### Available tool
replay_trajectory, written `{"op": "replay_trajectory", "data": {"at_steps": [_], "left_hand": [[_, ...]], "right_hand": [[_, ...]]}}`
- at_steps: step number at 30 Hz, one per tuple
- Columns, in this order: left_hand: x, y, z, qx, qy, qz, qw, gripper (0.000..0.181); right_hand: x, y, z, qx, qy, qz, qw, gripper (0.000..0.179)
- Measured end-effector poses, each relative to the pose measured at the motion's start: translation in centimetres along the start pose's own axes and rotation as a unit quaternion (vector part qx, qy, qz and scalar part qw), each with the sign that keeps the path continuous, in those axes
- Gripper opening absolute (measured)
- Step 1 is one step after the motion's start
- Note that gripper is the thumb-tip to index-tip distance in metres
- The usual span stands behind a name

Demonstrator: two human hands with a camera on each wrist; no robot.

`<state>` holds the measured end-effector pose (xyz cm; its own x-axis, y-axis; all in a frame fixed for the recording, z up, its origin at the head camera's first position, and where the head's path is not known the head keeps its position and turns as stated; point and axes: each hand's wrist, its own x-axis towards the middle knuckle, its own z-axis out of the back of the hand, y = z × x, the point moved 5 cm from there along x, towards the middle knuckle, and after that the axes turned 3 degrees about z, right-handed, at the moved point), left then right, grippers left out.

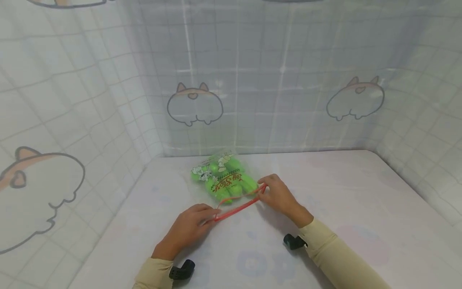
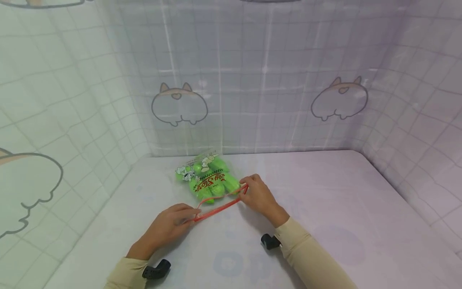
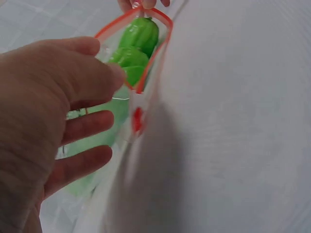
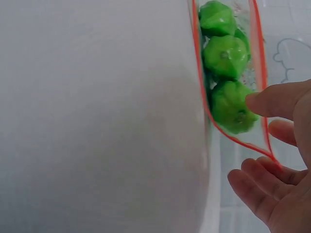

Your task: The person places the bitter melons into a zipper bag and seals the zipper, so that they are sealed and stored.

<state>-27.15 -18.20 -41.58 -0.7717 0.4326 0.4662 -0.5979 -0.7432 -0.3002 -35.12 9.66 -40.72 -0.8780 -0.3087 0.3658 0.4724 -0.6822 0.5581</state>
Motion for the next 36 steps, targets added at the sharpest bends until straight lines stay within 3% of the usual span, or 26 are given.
{"op": "replay_trajectory", "data": {"at_steps": [4,10,16,21,24,28,36], "left_hand": [[-0.1,0.2,0.4,0.001,-0.01,0.003,0.9999,0.033],[-0.5,1.1,0.2,0.014,0.02,0.05,0.9985,0.016],[-0.6,1.5,0.1,0.018,0.034,0.064,0.9972,0.012],[-0.5,1.7,-0.1,0.02,0.068,0.081,0.9942,0.012],[-0.5,1.8,-0.3,0.017,0.091,0.095,0.9912,0.011],[-0.5,1.8,-0.3,0.011,0.1,0.089,0.9909,0.012],[-0.6,2.0,-0.5,0.01,0.101,0.092,0.9906,0.012]], "right_hand": [[-0.3,0.5,0.5,-0.015,-0.004,0.018,0.9997,0.038],[-0.7,1.4,1.3,-0.044,-0.012,0.031,0.9985,0.039],[-1.0,3.2,1.9,-0.065,-0.053,0.064,0.9944,0.033],[-1.0,4.6,1.7,-0.031,-0.064,0.096,0.9928,0.028],[-0.9,5.4,1.0,0.018,-0.051,0.115,0.9919,0.024],[-0.9,6.5,-0.1,0.062,-0.028,0.136,0.9883,0.019],[-0.5,8.7,-2.0,0.039,-0.015,0.181,0.9826,0.017]]}}
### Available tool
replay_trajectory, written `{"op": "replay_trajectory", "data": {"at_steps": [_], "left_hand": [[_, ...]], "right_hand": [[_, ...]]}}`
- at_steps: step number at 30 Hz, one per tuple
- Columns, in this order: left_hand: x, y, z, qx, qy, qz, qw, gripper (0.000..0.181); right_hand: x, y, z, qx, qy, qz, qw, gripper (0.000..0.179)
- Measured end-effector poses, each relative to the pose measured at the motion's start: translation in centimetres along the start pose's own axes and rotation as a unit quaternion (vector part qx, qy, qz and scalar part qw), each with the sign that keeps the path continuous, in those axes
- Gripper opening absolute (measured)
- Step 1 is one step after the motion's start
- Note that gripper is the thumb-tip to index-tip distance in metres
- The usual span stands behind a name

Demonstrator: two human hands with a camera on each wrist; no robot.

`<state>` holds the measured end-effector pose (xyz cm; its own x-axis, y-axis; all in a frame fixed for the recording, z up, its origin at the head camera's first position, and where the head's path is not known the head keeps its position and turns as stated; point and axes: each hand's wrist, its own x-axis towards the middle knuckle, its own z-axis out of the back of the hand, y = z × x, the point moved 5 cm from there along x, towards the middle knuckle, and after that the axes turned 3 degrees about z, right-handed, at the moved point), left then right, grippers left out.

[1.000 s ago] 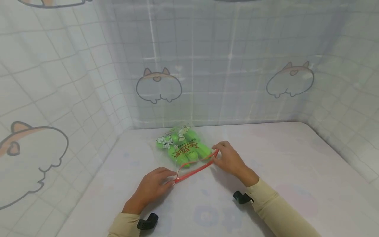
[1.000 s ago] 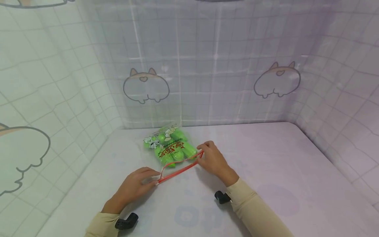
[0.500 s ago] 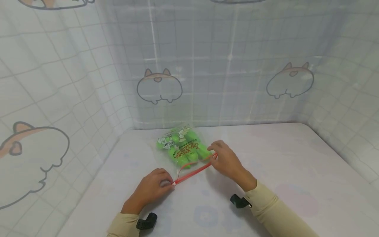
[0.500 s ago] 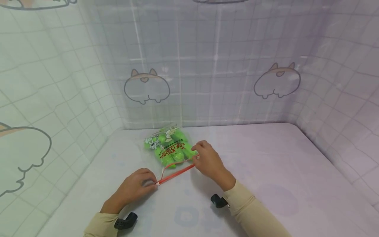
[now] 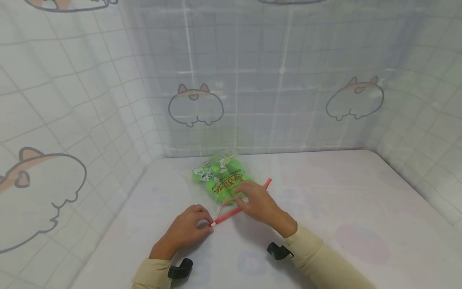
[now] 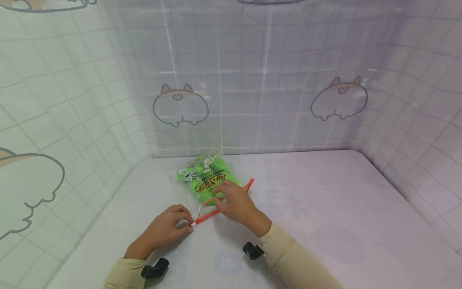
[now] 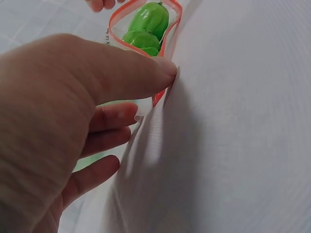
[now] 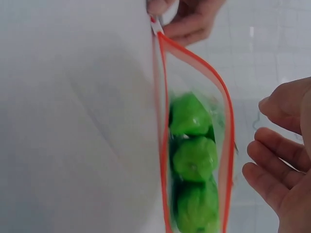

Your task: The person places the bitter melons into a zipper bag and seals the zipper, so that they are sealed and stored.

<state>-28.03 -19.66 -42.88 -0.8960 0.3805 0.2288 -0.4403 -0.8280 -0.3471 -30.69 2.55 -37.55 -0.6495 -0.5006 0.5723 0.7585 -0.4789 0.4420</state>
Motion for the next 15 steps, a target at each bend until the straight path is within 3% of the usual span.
{"op": "replay_trajectory", "data": {"at_steps": [15], "left_hand": [[0.1,-0.1,0.2,-0.026,-0.008,-0.037,0.9989,0.007]], "right_hand": [[0.6,2.3,-3.1,-0.037,0.047,0.097,0.9935,0.013]]}}
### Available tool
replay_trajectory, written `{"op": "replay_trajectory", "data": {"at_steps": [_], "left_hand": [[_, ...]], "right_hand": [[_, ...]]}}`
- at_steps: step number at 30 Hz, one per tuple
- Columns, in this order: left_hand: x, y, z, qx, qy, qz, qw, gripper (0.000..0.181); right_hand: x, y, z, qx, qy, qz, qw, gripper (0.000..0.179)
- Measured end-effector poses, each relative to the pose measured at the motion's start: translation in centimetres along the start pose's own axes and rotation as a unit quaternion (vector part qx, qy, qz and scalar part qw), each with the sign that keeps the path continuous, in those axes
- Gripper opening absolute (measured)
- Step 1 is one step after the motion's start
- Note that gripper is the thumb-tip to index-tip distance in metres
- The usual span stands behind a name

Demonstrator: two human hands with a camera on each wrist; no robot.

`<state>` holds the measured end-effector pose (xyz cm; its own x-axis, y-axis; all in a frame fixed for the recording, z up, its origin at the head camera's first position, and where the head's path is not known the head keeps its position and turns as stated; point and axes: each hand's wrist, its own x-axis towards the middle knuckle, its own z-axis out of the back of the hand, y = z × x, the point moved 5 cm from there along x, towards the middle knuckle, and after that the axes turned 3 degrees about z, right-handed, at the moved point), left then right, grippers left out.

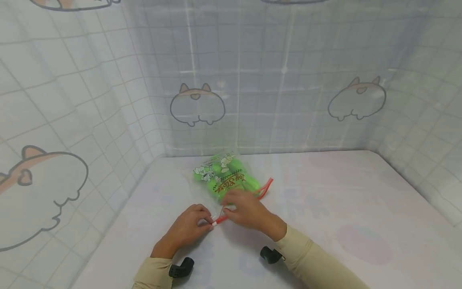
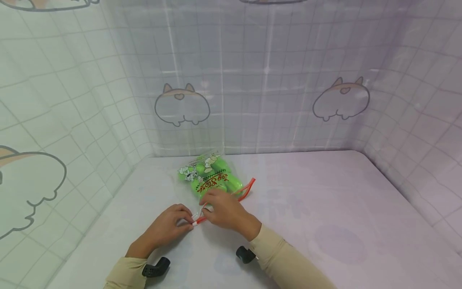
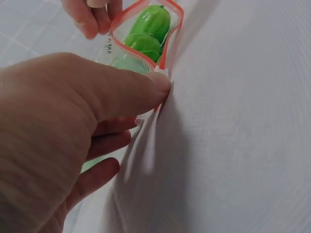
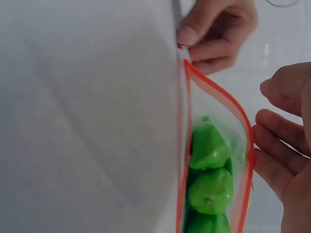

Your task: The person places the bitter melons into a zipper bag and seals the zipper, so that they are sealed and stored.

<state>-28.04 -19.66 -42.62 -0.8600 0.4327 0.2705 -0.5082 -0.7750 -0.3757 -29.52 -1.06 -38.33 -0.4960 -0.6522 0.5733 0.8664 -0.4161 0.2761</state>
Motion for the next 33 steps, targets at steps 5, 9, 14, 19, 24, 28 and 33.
{"op": "replay_trajectory", "data": {"at_steps": [5,9,14,19,24,28,33], "left_hand": [[0.1,0.2,0.0,0.0,0.008,0.001,1.0,0.008],[0.1,0.3,0.0,0.007,0.004,-0.011,0.9999,0.007],[0.0,0.2,0.0,0.029,-0.008,-0.017,0.9994,0.008],[-0.1,0.0,0.0,0.053,-0.021,-0.02,0.9982,0.008],[0.0,-0.1,0.1,0.059,-0.029,-0.029,0.9974,0.007],[0.1,0.0,0.2,0.053,-0.031,-0.027,0.9978,0.008],[0.1,0.2,0.1,0.043,-0.033,-0.021,0.9983,0.008]], "right_hand": [[0.0,0.2,-0.9,-0.011,0.032,0.002,0.9994,0.013],[0.0,0.2,-1.2,-0.027,0.051,-0.01,0.9983,0.015],[-0.1,0.2,-1.6,-0.054,0.083,-0.019,0.9949,0.016],[0.0,0.3,-2.2,-0.073,0.107,-0.018,0.9914,0.018],[0.0,0.3,-2.7,-0.082,0.136,-0.042,0.9864,0.02],[-0.1,0.1,-3.1,-0.087,0.147,-0.059,0.9835,0.019],[0.2,0.3,-3.4,-0.108,0.147,-0.057,0.9816,0.009]]}}
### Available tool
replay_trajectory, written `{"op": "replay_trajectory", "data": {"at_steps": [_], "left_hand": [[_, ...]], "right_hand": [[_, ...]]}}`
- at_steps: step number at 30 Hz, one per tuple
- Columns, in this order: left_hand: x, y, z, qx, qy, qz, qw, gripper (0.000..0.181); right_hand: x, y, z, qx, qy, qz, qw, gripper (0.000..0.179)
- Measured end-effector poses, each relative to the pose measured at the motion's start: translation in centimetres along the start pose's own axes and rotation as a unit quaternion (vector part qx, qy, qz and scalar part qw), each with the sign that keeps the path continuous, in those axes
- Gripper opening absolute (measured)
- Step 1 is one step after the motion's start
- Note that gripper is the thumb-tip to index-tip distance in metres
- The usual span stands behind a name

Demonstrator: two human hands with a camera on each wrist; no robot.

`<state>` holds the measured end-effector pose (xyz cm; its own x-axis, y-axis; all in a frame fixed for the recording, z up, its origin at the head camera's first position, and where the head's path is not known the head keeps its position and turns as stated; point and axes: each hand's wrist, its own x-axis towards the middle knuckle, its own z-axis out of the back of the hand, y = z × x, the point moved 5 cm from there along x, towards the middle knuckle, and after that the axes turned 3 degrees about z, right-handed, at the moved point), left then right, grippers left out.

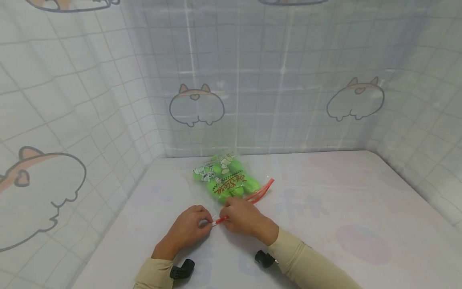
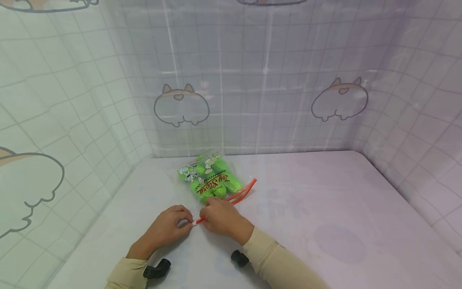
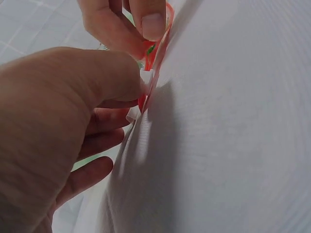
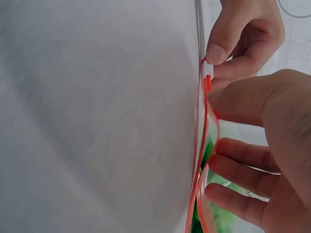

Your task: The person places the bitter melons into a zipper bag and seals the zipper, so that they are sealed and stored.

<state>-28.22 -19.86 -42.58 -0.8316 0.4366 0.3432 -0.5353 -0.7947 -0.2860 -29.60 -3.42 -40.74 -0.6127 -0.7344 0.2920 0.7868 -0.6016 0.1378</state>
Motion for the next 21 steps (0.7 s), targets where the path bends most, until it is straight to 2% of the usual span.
{"op": "replay_trajectory", "data": {"at_steps": [3,7,15,21], "left_hand": [[-0.1,0.1,-0.1,-0.002,-0.003,0.002,1.0,0.008],[-0.1,0.3,-0.1,-0.007,-0.005,0.004,1.0,0.009],[0.0,0.3,0.0,-0.015,-0.014,0.003,0.9998,0.009],[0.0,0.5,0.0,-0.025,-0.006,0.01,0.9996,0.01]], "right_hand": [[0.3,0.3,0.0,-0.018,-0.002,0.005,0.9998,0.004],[0.6,0.7,-0.1,-0.029,0.002,0.01,0.9995,0.007],[1.0,0.7,-0.9,0.009,0.02,0.011,0.9997,0.01],[1.3,0.4,-1.3,0.025,0.023,0.006,0.9994,0.012]]}}
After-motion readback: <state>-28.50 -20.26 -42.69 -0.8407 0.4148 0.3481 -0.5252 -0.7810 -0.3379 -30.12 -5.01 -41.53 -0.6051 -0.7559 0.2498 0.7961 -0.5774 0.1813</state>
